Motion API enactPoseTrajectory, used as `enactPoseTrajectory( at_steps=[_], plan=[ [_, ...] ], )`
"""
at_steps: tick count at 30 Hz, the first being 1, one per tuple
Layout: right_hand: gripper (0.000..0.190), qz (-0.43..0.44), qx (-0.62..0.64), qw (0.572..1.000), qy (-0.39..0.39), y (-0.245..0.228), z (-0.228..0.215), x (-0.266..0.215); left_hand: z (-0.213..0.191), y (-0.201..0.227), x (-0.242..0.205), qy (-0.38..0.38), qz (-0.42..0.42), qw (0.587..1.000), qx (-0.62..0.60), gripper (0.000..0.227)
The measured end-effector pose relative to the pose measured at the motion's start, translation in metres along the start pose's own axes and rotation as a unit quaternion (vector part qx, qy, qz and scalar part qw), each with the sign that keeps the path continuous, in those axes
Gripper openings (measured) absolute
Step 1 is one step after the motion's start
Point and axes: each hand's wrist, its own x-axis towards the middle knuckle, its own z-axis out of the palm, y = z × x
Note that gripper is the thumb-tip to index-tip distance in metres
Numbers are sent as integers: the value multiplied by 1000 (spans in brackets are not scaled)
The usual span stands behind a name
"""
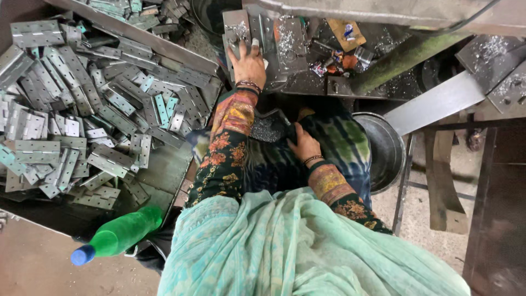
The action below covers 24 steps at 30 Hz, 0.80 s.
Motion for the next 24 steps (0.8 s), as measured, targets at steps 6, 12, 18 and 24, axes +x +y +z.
enactPoseTrajectory(
  at_steps=[6, 12, 18, 24],
  plan=[
    [72, 12, -72, 993, -89, -14, -50, 14, 6, 5, 3, 29, -11, 999, -14, 43],
    [73, -3, -32, 999, 10, -3, -9, 4, -2, -2, 27, 37, -19, 999, -26, 43],
    [73, -14, -19, 999, 29, 24, 37, 15, -5, -6, 26, 47, -18, 998, -30, 47],
    [71, -4, -24, 1000, 9, 4, 5, 10, -13, -5, 24, 32, -13, 999, -32, 44]
  ],
)
